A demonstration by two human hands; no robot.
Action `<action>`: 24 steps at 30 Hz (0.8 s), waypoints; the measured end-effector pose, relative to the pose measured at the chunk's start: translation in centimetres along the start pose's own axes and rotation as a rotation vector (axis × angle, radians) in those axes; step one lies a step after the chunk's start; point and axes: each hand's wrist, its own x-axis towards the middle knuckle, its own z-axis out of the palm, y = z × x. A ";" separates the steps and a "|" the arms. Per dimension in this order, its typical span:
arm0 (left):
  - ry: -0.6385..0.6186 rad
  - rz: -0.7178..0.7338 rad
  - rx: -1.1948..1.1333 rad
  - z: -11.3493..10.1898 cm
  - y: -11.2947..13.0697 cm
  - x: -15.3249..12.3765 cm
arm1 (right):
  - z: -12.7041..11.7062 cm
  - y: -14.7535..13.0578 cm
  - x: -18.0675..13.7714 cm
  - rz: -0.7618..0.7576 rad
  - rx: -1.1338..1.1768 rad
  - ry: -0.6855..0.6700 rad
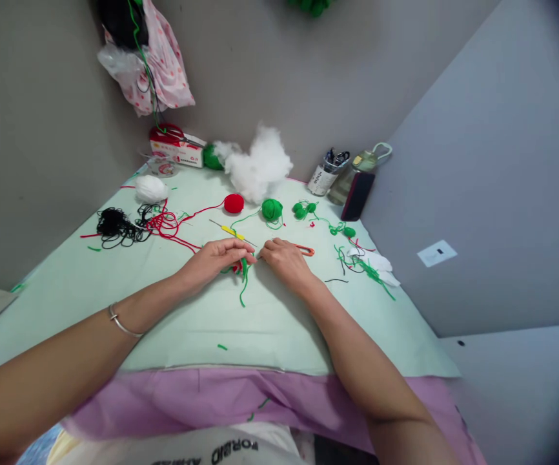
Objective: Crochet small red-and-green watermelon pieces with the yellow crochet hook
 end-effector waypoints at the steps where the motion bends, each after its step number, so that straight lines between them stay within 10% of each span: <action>1: 0.007 0.014 0.008 0.0 0.1 0.0 | 0.1 -0.2 0.1 0.016 0.000 0.003; 8: 0.182 0.099 0.152 -0.7 0.0 0.2 | -0.8 -0.5 -0.7 0.161 0.067 0.070; 18: -0.023 0.126 0.165 0.1 0.3 0.0 | -2.3 -1.4 -1.8 -0.022 0.700 0.319; 24: 0.099 0.167 0.173 -1.0 0.8 0.3 | -3.2 -1.2 -2.0 -0.048 0.807 0.273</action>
